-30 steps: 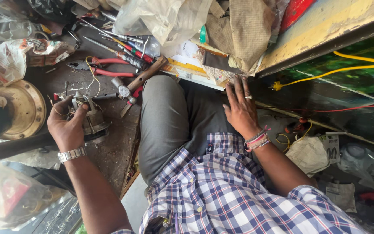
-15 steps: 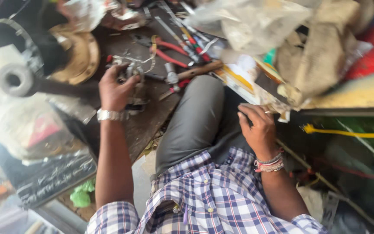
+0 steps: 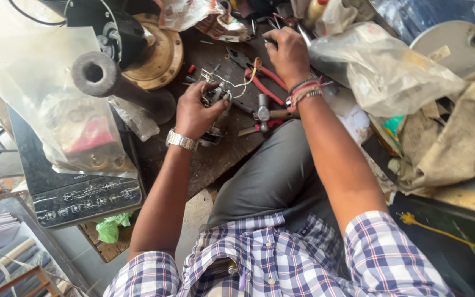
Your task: The person repairs a small electrical component, likely a motor or switch, by manipulating wires and internal parts. They use pliers to strip and adjust wires, and a screwdriver to tighten or loosen screws within the device.
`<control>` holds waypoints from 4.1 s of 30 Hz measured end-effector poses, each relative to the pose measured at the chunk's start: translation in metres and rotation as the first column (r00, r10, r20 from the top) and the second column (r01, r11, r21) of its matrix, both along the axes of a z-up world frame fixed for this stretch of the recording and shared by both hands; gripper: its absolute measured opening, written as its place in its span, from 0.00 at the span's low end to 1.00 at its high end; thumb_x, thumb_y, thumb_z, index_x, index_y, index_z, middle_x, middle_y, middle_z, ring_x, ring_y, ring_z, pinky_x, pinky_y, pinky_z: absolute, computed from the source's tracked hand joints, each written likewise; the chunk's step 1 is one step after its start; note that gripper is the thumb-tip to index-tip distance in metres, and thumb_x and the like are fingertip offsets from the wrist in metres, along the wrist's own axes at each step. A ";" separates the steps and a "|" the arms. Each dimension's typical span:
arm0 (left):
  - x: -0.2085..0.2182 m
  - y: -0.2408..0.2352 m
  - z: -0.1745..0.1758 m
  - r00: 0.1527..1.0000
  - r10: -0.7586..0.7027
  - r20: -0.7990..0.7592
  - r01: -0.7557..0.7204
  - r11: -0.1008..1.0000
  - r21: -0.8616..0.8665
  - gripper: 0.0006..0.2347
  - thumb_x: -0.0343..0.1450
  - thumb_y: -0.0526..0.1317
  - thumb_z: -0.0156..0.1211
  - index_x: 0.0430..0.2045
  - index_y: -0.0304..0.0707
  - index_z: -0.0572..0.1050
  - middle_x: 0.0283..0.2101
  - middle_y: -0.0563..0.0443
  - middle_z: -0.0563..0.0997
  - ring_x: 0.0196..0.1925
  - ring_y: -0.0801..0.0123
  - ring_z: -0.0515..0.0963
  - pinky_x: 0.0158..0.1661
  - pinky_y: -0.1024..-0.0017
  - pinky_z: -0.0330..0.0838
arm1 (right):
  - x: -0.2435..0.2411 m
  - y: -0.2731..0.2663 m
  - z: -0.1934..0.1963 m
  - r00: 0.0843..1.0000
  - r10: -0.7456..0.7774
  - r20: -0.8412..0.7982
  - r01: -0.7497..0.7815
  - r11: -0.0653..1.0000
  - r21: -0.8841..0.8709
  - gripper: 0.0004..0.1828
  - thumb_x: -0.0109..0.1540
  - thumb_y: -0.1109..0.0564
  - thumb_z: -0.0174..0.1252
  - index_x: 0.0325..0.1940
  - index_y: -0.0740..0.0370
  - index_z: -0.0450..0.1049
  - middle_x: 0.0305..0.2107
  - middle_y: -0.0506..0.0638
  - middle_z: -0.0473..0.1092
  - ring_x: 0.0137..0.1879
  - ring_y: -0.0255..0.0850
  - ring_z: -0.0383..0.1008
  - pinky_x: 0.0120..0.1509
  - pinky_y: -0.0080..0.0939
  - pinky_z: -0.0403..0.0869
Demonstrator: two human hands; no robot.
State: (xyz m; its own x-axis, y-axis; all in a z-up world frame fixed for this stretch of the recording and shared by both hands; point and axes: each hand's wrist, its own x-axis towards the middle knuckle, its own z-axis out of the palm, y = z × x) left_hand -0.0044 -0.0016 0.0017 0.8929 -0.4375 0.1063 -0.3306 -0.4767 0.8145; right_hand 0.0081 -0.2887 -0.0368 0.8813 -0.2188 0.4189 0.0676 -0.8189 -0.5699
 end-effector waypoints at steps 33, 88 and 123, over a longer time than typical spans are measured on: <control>0.004 0.003 0.000 0.998 -0.027 -0.055 0.025 0.999 -0.029 0.19 0.63 0.40 0.63 0.49 0.37 0.79 0.46 0.42 0.81 0.49 0.57 0.82 0.51 0.63 0.74 | -0.097 0.077 0.008 0.980 0.195 0.041 -0.060 0.094 0.994 0.16 0.65 0.65 0.62 0.57 0.69 0.76 0.40 0.54 0.79 0.36 0.33 0.77 0.38 0.32 0.78; 0.008 0.005 -0.010 0.994 -0.007 -0.105 0.007 1.000 -0.008 0.18 0.65 0.44 0.68 0.47 0.37 0.79 0.44 0.45 0.82 0.43 0.60 0.83 0.44 0.64 0.76 | -0.093 0.115 0.030 0.959 0.220 0.176 -0.277 0.855 0.438 0.08 0.64 0.64 0.67 0.47 0.61 0.81 0.41 0.50 0.76 0.46 0.37 0.78 0.47 0.36 0.78; 0.008 0.003 -0.008 0.992 -0.014 -0.127 0.009 0.999 -0.043 0.20 0.63 0.46 0.74 0.46 0.39 0.81 0.48 0.46 0.82 0.50 0.61 0.83 0.50 0.63 0.75 | -0.098 0.102 0.011 0.975 0.221 0.004 -0.122 0.524 0.843 0.10 0.64 0.63 0.66 0.50 0.64 0.79 0.37 0.47 0.78 0.39 0.27 0.75 0.43 0.25 0.74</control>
State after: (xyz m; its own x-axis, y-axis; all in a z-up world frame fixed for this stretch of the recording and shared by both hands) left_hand 0.0032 0.0009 -0.0064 0.8952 -0.4455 0.0112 -0.2285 -0.4373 0.8698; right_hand -0.0896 -0.1865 -0.0254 0.9634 -0.2643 0.0444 0.0609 0.0546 -0.9966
